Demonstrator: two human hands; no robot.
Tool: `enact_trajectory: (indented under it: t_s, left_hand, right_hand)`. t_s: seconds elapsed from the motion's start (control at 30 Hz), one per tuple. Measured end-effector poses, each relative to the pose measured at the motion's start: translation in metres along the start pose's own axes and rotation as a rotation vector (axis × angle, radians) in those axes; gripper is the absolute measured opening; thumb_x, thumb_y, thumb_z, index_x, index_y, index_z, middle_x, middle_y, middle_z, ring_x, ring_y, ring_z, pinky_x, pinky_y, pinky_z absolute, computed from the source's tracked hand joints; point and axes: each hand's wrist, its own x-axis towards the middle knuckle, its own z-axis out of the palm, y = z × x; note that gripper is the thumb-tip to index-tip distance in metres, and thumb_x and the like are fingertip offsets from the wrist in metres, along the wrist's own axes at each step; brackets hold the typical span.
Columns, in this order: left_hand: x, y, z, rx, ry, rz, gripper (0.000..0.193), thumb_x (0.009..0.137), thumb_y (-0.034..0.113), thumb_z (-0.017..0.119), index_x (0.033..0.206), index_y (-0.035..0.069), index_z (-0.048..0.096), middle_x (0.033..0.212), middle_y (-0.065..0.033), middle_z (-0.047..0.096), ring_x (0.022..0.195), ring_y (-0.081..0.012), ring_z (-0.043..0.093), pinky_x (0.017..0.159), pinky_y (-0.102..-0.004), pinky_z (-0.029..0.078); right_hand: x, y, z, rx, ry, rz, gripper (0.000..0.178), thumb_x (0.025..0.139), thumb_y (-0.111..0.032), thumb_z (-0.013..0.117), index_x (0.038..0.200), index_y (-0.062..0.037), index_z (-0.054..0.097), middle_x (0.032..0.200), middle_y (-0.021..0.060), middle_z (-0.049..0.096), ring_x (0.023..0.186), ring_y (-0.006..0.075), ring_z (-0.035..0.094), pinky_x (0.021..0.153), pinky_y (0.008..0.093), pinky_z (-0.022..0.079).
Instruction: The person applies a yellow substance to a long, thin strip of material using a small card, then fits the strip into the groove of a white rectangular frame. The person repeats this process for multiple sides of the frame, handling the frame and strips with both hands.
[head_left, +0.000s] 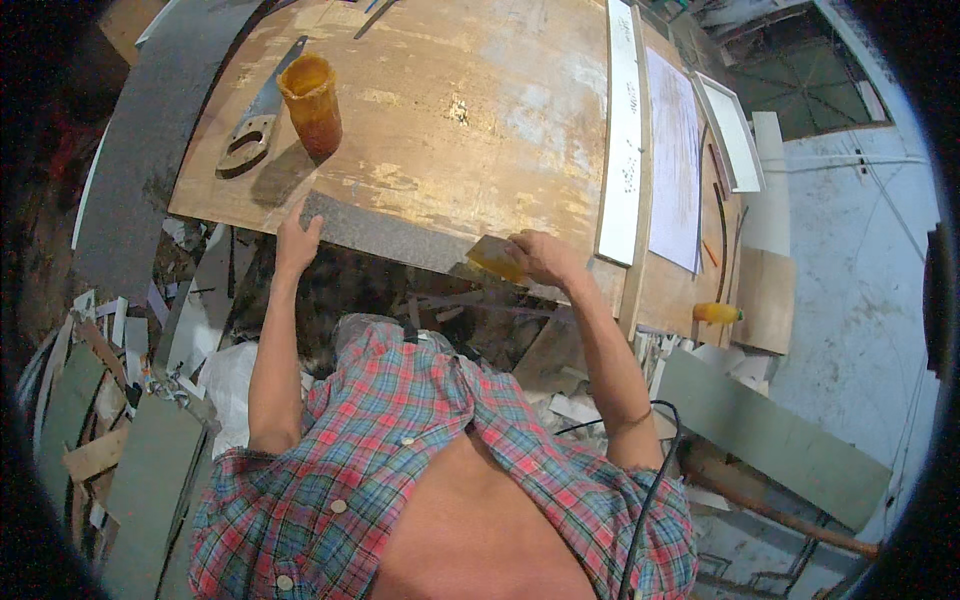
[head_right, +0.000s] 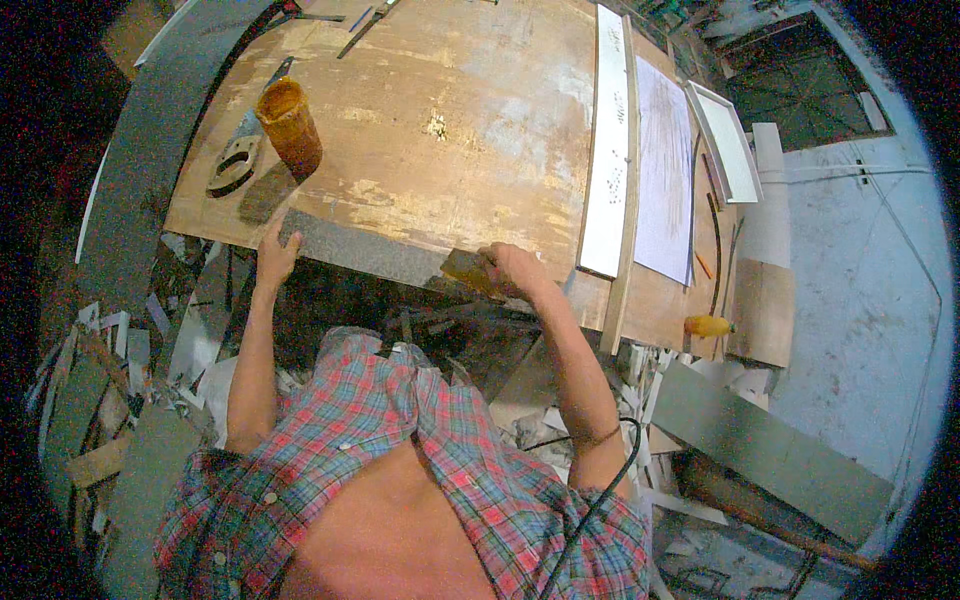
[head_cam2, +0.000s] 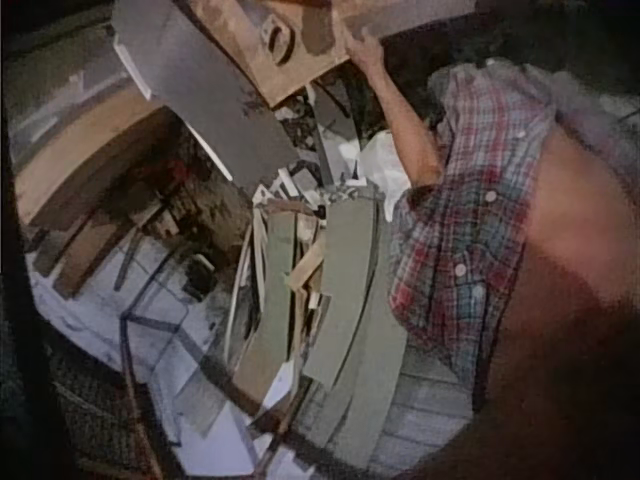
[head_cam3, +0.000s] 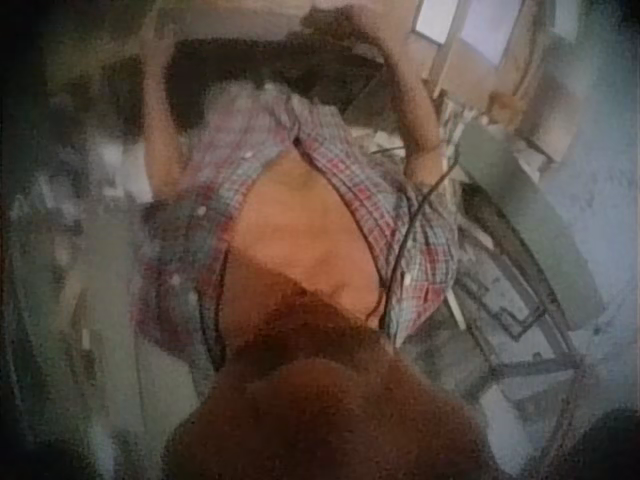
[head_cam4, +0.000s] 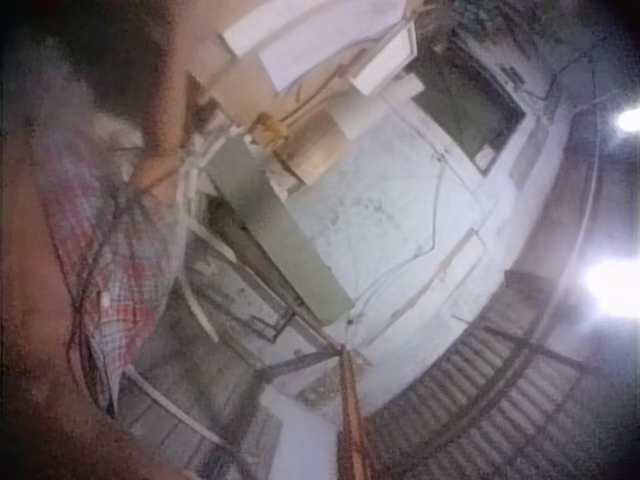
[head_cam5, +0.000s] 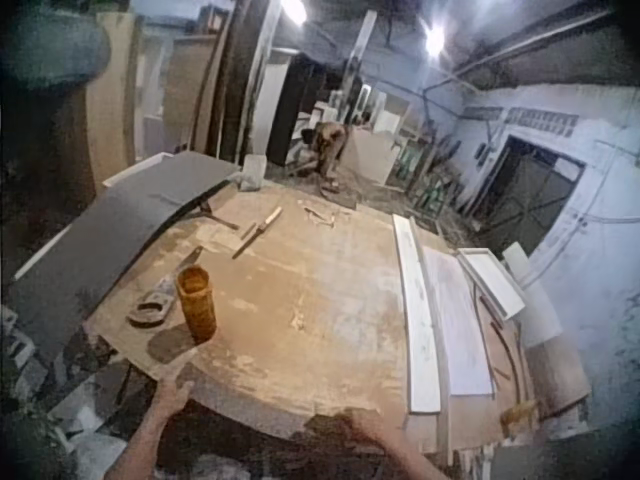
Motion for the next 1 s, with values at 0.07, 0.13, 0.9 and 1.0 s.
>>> enact_trajectory:
  t_s: [0.07,0.13,0.9,1.0]
  left_hand:
    - [-0.002,0.0,0.0,0.006,0.002,-0.025,0.048,0.086,0.013,0.06,0.129,-0.006,0.051,0.125,-0.025,0.059,0.119,-0.0355,0.055,0.1,-0.0386,0.041]
    - [-0.001,-0.005,0.001,0.024,-0.004,-0.054,0.049,0.086,0.013,0.06,0.131,-0.005,0.05,0.127,-0.0255,0.057,0.12,-0.0364,0.054,0.101,-0.0391,0.041]
    - [0.014,0.13,-0.008,1.014,-0.314,0.65,0.043,0.078,0.029,0.067,0.112,0.001,0.066,0.123,-0.0184,0.06,0.13,-0.0369,0.043,0.114,-0.0497,0.025]
    - [-0.013,0.156,0.037,0.765,-0.634,0.509,0.053,0.079,0.031,0.07,0.124,0.005,0.057,0.122,-0.0178,0.059,0.121,-0.0359,0.05,0.103,-0.0483,0.038]
  right_hand:
    - [0.003,0.014,0.018,-0.019,0.079,-0.044,0.029,0.085,-0.02,0.054,0.109,-0.0081,0.063,0.099,0.0189,0.066,0.093,0.0399,0.063,0.079,0.0478,0.051]
    - [0.001,0.021,0.027,-0.018,0.13,-0.058,0.028,0.085,-0.019,0.055,0.11,-0.009,0.063,0.1,0.0181,0.065,0.093,0.0394,0.063,0.079,0.0474,0.051]
    - [-0.018,0.031,0.063,-0.009,0.223,-0.044,0.036,0.079,-0.005,0.056,0.114,-0.0084,0.056,0.104,0.0172,0.059,0.1,0.039,0.057,0.083,0.0462,0.049]
    - [-0.022,0.021,0.055,0.034,0.236,-0.046,0.035,0.079,-0.005,0.056,0.114,-0.0085,0.056,0.103,0.0164,0.059,0.099,0.0396,0.057,0.083,0.0461,0.049]
